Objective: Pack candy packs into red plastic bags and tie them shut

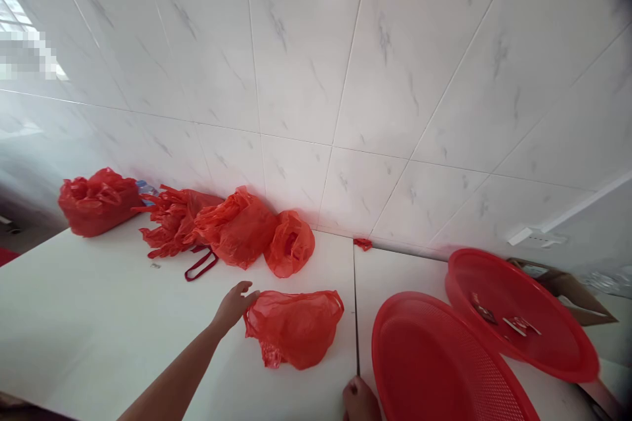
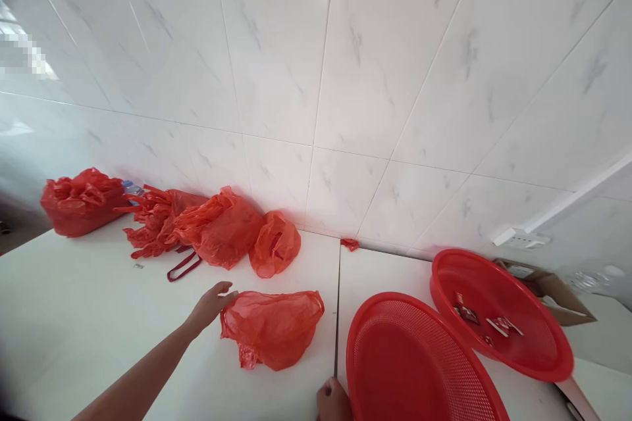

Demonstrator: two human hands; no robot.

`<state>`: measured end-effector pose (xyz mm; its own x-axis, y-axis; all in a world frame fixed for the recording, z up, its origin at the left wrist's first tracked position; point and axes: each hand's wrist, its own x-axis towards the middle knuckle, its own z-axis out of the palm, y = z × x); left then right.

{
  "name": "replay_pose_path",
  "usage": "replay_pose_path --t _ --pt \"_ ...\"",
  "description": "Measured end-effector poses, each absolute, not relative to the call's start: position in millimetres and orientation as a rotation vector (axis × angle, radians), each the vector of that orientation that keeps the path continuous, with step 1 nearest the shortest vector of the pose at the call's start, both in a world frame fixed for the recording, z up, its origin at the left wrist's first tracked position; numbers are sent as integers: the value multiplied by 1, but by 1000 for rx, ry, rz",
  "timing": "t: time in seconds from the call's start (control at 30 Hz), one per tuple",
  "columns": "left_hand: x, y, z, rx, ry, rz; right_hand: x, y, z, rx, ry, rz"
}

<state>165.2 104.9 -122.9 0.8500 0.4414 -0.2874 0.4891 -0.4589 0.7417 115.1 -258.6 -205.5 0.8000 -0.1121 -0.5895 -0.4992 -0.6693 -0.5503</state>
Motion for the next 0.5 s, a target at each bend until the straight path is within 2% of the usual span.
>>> replay_pose_path --t 0.17,0.37,0.5 --pt "131 96 -125 1956 837 -273 108 -262 -204 -2040 454 660" --pt "121 82 -111 1792 893 -331 95 -270 -209 -1167 715 489" --pt "123 80 -110 1786 867 -305 80 -283 -198 -884 756 390"
